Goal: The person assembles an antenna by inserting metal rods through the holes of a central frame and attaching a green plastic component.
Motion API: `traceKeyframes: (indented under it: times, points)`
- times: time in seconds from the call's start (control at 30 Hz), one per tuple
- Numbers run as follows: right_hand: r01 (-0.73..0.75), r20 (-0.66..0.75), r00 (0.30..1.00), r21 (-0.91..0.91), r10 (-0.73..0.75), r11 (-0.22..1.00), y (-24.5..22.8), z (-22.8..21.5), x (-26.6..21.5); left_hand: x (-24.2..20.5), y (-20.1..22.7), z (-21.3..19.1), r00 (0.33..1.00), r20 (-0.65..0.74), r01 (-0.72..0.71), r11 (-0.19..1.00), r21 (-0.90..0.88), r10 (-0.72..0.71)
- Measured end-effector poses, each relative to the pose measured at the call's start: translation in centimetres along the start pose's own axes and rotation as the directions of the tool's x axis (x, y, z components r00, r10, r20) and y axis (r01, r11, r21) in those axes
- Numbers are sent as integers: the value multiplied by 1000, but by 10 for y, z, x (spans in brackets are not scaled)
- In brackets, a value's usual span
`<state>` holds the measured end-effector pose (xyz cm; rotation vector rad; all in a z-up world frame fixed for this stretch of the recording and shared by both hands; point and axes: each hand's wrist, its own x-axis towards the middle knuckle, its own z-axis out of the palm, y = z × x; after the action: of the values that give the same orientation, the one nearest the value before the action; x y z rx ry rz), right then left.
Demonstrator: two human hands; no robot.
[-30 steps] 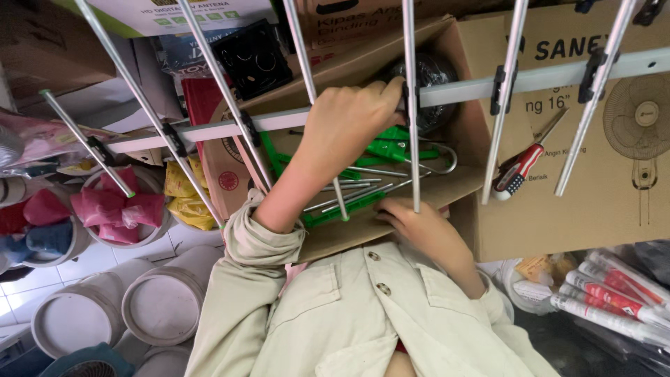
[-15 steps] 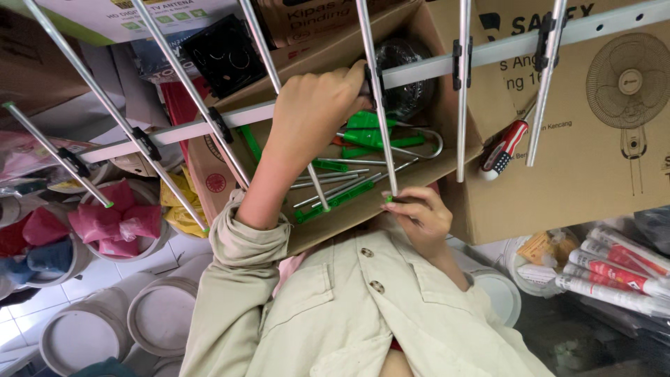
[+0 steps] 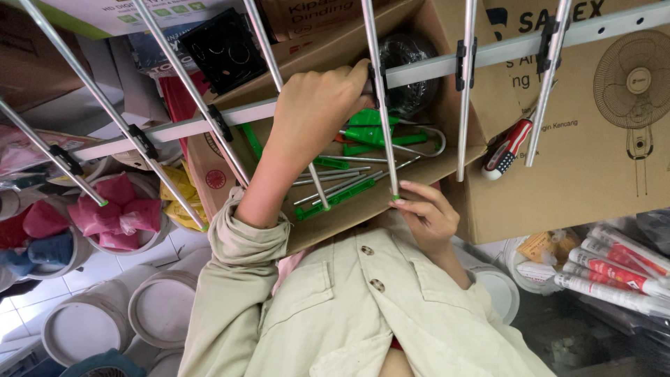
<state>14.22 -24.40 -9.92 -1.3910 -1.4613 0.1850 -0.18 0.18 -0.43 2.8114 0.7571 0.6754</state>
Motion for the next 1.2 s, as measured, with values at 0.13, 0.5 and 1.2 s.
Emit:
traceKeyframes:
  times: [0.13, 0.5, 1.2]
  points:
    - [-40, 49, 998, 120, 34, 992, 10, 3, -3, 1, 0, 0, 1000, 22, 10, 1000, -5, -10]
    - [49, 219, 973, 122, -76, 991, 25, -4, 2, 1, 2, 3, 999, 32, -2, 1000, -29, 3]
    - [61, 260, 963, 29, -67, 998, 22, -5, 19, 2, 5, 9, 999, 44, 7, 1000, -10, -6]
